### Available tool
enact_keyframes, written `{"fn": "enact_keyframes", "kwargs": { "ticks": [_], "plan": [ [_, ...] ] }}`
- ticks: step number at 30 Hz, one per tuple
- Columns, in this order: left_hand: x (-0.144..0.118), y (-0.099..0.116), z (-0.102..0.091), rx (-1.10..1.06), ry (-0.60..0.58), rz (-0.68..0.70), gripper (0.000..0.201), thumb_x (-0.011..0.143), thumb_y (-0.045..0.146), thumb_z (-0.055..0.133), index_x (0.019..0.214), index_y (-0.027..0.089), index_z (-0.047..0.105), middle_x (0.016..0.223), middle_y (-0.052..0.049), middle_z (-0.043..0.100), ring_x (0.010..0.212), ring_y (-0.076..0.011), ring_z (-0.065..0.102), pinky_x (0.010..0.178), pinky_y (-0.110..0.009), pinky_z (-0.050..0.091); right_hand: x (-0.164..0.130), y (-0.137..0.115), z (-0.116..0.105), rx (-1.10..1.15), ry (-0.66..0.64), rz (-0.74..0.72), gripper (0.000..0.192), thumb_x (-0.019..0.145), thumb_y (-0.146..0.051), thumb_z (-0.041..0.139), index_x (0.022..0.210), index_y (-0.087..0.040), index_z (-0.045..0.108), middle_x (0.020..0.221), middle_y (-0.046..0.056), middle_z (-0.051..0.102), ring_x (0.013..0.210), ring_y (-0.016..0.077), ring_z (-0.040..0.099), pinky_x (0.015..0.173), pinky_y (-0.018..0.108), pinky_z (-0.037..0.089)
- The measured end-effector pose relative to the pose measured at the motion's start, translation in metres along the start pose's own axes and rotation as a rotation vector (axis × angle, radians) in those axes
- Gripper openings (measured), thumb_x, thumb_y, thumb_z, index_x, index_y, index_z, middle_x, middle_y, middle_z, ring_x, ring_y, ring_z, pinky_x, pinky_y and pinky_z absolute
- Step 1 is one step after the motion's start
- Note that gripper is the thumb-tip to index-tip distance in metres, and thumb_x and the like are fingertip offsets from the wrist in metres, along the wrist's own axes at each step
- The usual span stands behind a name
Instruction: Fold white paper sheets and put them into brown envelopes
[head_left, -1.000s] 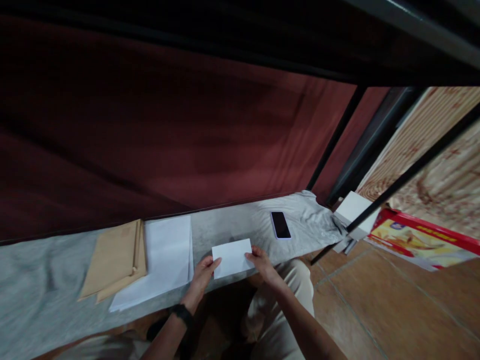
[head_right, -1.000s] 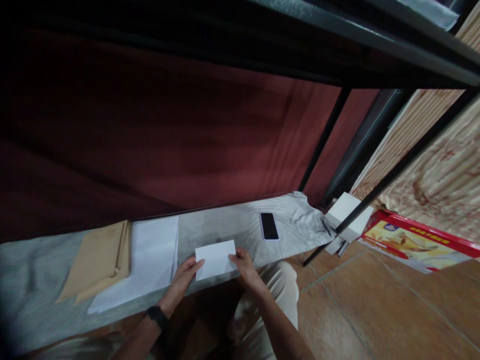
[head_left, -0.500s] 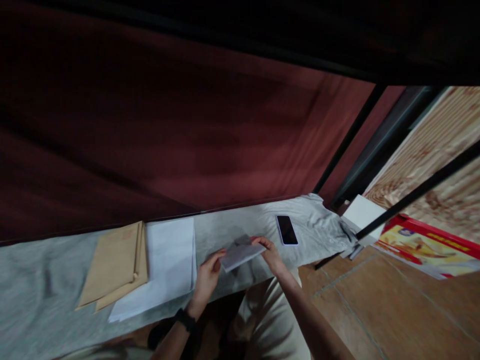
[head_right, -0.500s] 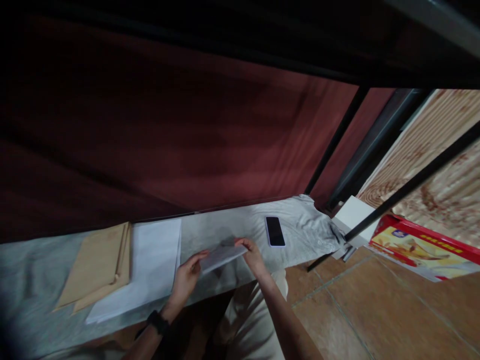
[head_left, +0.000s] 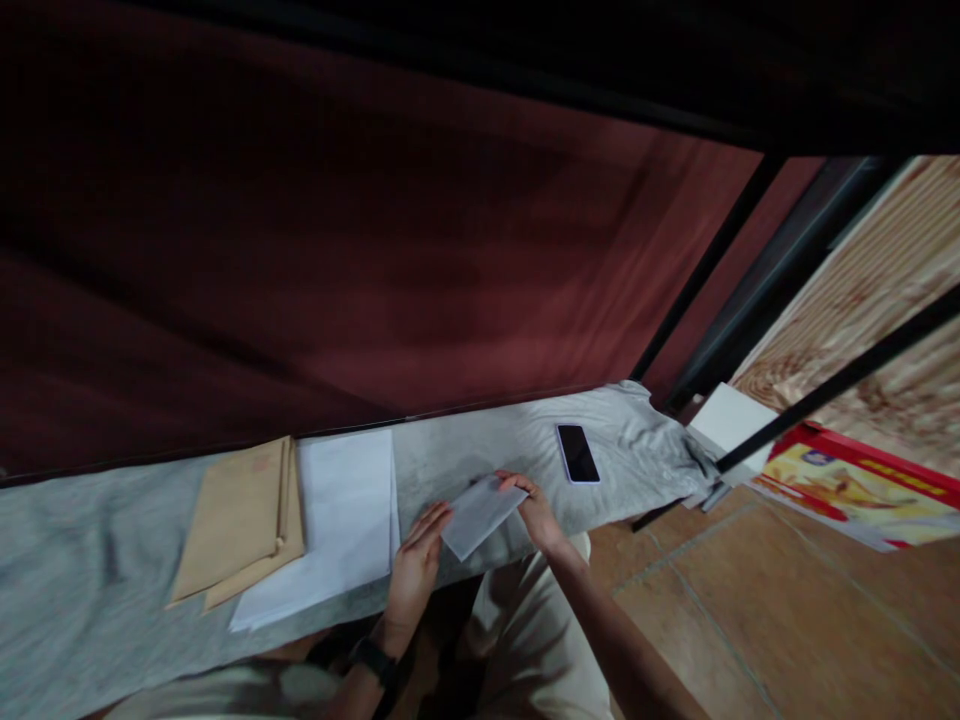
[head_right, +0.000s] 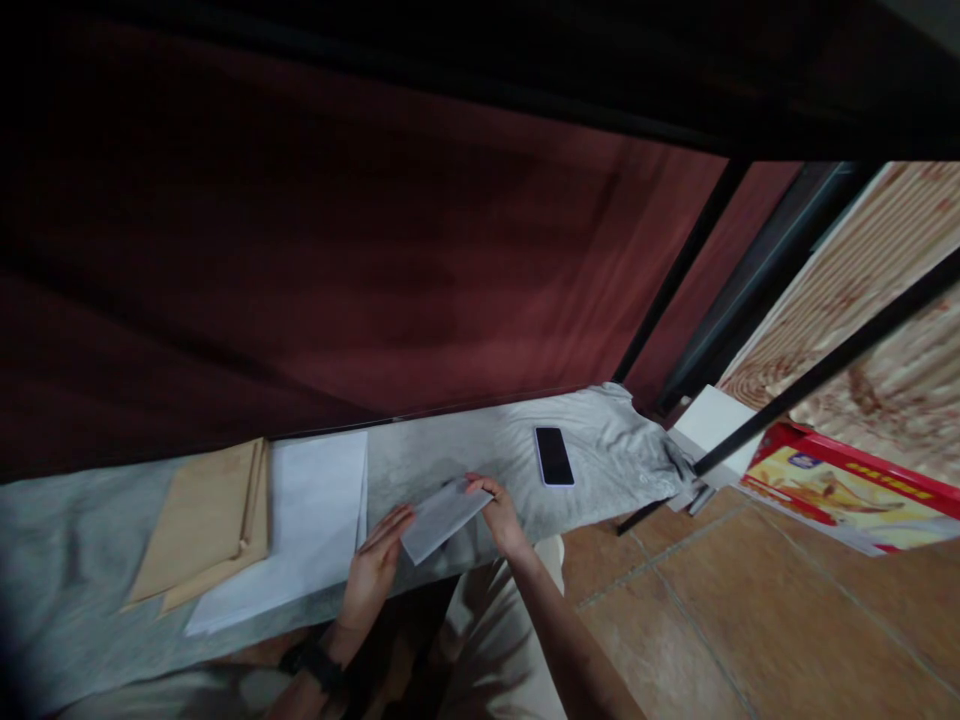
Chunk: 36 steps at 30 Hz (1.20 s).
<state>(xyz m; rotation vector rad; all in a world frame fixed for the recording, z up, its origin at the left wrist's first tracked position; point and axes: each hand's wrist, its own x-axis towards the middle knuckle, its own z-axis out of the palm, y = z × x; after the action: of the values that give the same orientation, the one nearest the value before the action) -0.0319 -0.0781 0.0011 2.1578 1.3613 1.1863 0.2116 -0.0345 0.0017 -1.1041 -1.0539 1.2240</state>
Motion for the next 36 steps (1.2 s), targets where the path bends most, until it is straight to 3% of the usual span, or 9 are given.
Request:
{"fn": "enact_keyframes", "kwargs": {
  "ticks": [5,10,13,16,23,27,29,32,36],
  "plan": [
    [-0.003,0.005,0.005,-0.041,-0.076,-0.079,0.035,0.091,0.023,0.049,0.115,0.029,0.074,0.123,-0.004,0.074,0.116,-0.0218,0.068,0.104,-0.041,0.054,-0.004,-0.002,0.0,0.002,0.029,0.013,0.016,0.07,-0.037,0.071,0.073,-0.022,0.066,0.119,0.007,0.069,0.107,0.0252,0.063,0.092,0.035,0.048],
    [-0.001,0.014,0.03,-0.39,0.059,-0.683,0.031,0.078,0.05,0.069,0.079,0.02,0.076,0.078,-0.008,0.077,0.08,-0.0261,0.072,0.076,-0.036,0.058,-0.001,-0.001,-0.002,-0.027,0.045,0.075,0.028,0.071,-0.048,0.073,0.084,-0.024,0.066,0.085,0.002,0.069,0.084,0.0208,0.063,0.082,0.033,0.051],
    [0.003,0.022,0.045,-0.696,0.138,-0.935,0.045,0.065,0.054,0.079,0.089,0.017,0.075,0.084,-0.008,0.077,0.078,-0.0239,0.071,0.07,-0.034,0.057,-0.004,0.007,-0.005,-0.052,0.055,0.149,0.037,0.071,-0.056,0.071,0.087,-0.023,0.066,0.081,0.002,0.067,0.074,0.0192,0.063,0.07,0.032,0.053],
    [0.005,0.026,0.051,-0.777,0.124,-1.05,0.05,0.058,0.05,0.083,0.095,0.016,0.075,0.09,-0.008,0.077,0.076,-0.021,0.07,0.063,-0.031,0.054,-0.01,0.017,-0.009,-0.087,0.056,0.213,0.043,0.071,-0.062,0.068,0.084,-0.021,0.065,0.075,0.002,0.065,0.064,0.0179,0.061,0.059,0.031,0.053],
    [0.005,0.011,0.043,-0.548,0.049,-0.926,0.053,0.058,0.062,0.076,0.085,0.016,0.073,0.063,0.0,0.066,0.052,-0.0139,0.054,0.05,-0.027,0.042,-0.003,0.035,-0.008,-0.224,0.097,0.238,0.034,0.075,-0.054,0.066,0.074,-0.021,0.06,0.059,-0.003,0.054,0.049,0.0135,0.052,0.046,0.026,0.045],
    [0.016,-0.008,0.04,-0.464,0.071,-0.88,0.046,0.062,0.06,0.071,0.084,0.019,0.068,0.067,0.0,0.066,0.058,-0.0164,0.058,0.055,-0.029,0.044,0.003,0.039,-0.004,-0.358,0.115,0.207,0.019,0.084,-0.039,0.061,0.079,-0.02,0.064,0.062,-0.001,0.058,0.054,0.0165,0.058,0.053,0.029,0.051],
    [0.024,-0.016,0.039,-0.415,0.055,-0.855,0.038,0.065,0.052,0.07,0.086,0.02,0.066,0.072,-0.002,0.069,0.065,-0.0187,0.062,0.06,-0.03,0.047,0.002,0.038,-0.004,-0.431,0.149,0.167,0.014,0.085,-0.031,0.06,0.089,-0.02,0.067,0.077,0.003,0.066,0.074,0.0213,0.066,0.071,0.035,0.057],
    [0.032,-0.024,0.037,-0.338,0.001,-0.825,0.025,0.069,0.039,0.068,0.087,0.021,0.065,0.075,-0.002,0.07,0.07,-0.0203,0.065,0.064,-0.031,0.048,-0.001,0.036,0.003,-0.588,0.177,0.004,0.029,0.089,-0.023,0.055,0.115,-0.019,0.068,0.115,0.012,0.068,0.114,0.0268,0.062,0.102,0.044,0.05],
    [0.035,-0.026,0.036,-0.23,-0.062,-0.8,0.017,0.073,0.028,0.065,0.089,0.022,0.063,0.069,0.0,0.067,0.064,-0.0195,0.064,0.063,-0.03,0.045,-0.002,0.04,0.034,-0.882,-0.041,-0.34,0.041,0.1,-0.024,0.045,0.138,-0.02,0.059,0.141,0.012,0.06,0.132,0.0237,0.054,0.113,0.042,0.044]
  ]
}}
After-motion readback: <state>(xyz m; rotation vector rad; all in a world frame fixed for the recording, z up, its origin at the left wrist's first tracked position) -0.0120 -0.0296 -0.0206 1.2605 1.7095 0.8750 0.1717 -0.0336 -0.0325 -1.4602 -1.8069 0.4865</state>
